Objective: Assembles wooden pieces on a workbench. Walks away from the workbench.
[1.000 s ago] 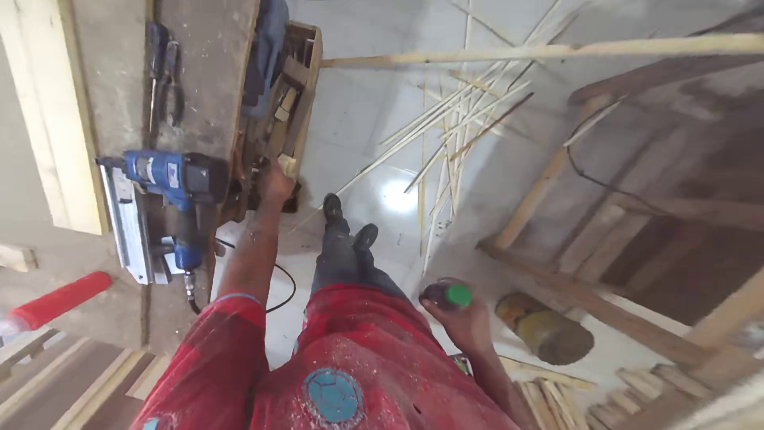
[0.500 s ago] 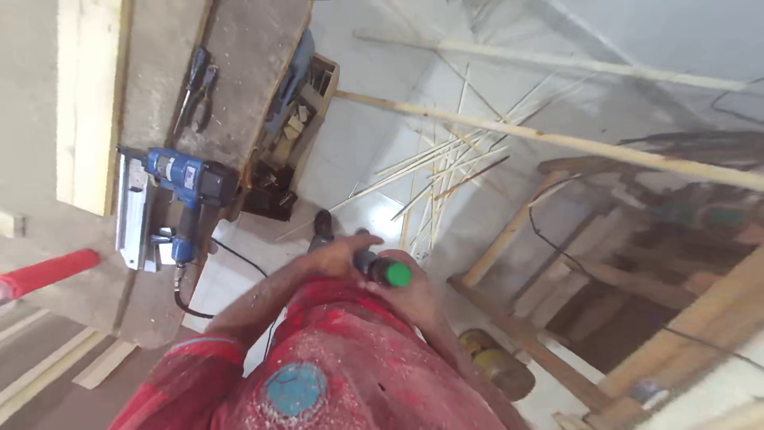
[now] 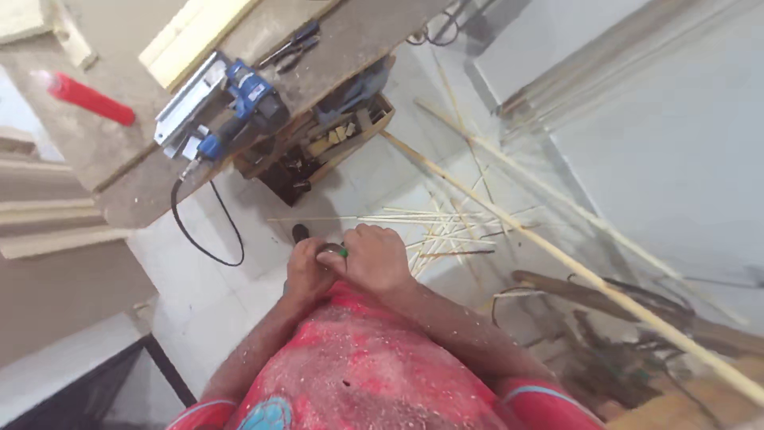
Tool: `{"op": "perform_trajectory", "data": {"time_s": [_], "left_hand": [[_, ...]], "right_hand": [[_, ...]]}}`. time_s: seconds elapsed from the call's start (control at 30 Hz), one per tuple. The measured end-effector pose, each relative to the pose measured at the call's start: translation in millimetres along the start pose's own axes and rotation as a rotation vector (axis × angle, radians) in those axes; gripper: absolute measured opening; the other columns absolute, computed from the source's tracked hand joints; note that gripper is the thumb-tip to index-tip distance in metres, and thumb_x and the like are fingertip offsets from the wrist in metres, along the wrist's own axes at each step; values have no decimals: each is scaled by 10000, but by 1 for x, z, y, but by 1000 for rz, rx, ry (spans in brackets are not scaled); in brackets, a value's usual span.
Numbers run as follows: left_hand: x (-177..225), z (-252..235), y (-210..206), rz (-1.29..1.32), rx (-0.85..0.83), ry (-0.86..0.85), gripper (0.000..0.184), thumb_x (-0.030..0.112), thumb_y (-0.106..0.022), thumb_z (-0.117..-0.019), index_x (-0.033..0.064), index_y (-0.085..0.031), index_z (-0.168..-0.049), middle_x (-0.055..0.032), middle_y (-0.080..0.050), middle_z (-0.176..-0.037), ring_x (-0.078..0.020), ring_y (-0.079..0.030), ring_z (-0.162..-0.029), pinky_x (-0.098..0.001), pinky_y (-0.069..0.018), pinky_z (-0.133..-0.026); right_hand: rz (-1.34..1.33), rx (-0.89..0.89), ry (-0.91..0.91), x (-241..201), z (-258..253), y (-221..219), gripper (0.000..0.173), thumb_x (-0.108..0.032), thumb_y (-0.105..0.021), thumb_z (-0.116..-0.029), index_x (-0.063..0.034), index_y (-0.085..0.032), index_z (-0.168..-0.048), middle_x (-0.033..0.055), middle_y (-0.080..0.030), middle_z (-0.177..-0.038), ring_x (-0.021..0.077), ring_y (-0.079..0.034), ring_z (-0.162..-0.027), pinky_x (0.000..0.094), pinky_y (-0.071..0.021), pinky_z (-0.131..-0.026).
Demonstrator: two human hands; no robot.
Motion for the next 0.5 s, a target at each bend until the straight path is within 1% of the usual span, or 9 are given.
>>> {"op": "perform_trajectory", "data": {"time_s": [0.03, 0.1, 0.17, 0.23, 0.27, 0.33, 0.43, 0.47, 0.5], "left_hand": [[-4, 18, 6, -38, 50, 83, 504, 389, -822, -780, 46, -724, -1136, -153, -726, -1154, -316, -690, -1110, -521, -565, -962], [-14, 51, 22, -71, 140, 235, 529, 407, -806, -789, 39, -718, -1159, -147, -729, -1138, -315, -692, -1091, -531, -558, -961], [-25, 85, 44, -65, 215, 323, 540, 420, -803, -782, 50, -720, -1167, -134, -733, -1116, -307, -692, -1072, -528, -558, -950], [-36, 119, 72, -9, 261, 332, 505, 386, -827, -769, 49, -732, -1133, -123, -744, -1072, -284, -711, -1022, -506, -584, -916], [-41, 136, 88, 37, 262, 314, 478, 366, -835, -761, 50, -738, -1106, -112, -750, -1033, -258, -724, -975, -485, -602, -879], [-50, 175, 117, 191, 178, 270, 470, 334, -854, -748, 37, -727, -1088, -105, -747, -974, -221, -725, -911, -466, -608, -837], [-63, 239, 145, 416, 28, 129, 517, 356, -907, -675, 58, -735, -1062, -54, -757, -937, -140, -723, -882, -424, -616, -815], [-66, 258, 156, 470, -49, 92, 485, 311, -919, -671, 61, -738, -1045, -48, -757, -927, -138, -724, -875, -428, -619, -812], [-67, 277, 170, 512, -115, 65, 405, 236, -905, -678, 45, -740, -994, -61, -748, -887, -156, -719, -834, -443, -614, -771]], "right_hand": [[48, -105, 13, -12, -1, -5, 887, -841, -251, -928, -68, -670, -813, 144, -677, -782, 346, -697, -769, 527, -526, -635], [81, -193, 108, -42, 1, -12, 914, -875, -290, -896, -53, -689, -846, 162, -692, -811, 370, -701, -817, 556, -533, -691], [81, -125, 320, -81, 6, -20, 836, -813, -352, -935, -53, -666, -785, 148, -664, -717, 357, -695, -729, 539, -540, -646], [11, 20, 619, -122, 15, -27, 697, -664, -446, -989, -63, -601, -674, 122, -590, -602, 326, -636, -602, 500, -499, -583], [-47, 85, 772, -142, 22, -30, 624, -592, -492, -986, -77, -572, -643, 106, -565, -581, 305, -607, -574, 479, -476, -572], [-158, 114, 1079, -186, 43, -32, 537, -536, -538, -966, -97, -586, -660, 83, -571, -591, 275, -603, -584, 457, -490, -601], [-196, -17, 1522, -261, 90, -30, 502, -552, -538, -976, -110, -642, -763, 73, -632, -685, 263, -639, -671, 454, -520, -675], [-163, -62, 1671, -286, 105, -29, 487, -550, -527, -988, -120, -656, -797, 68, -656, -730, 260, -654, -716, 450, -525, -690], [-115, -103, 1811, -311, 121, -29, 439, -530, -544, -983, -136, -668, -835, 55, -676, -775, 252, -668, -761, 439, -524, -694]]}}
Point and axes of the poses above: each hand's wrist, its own z-axis away from the middle knuckle, its own y-axis out of the back of the hand, x = y × z, the point moved 5 cm from there along -z, towards the middle knuckle
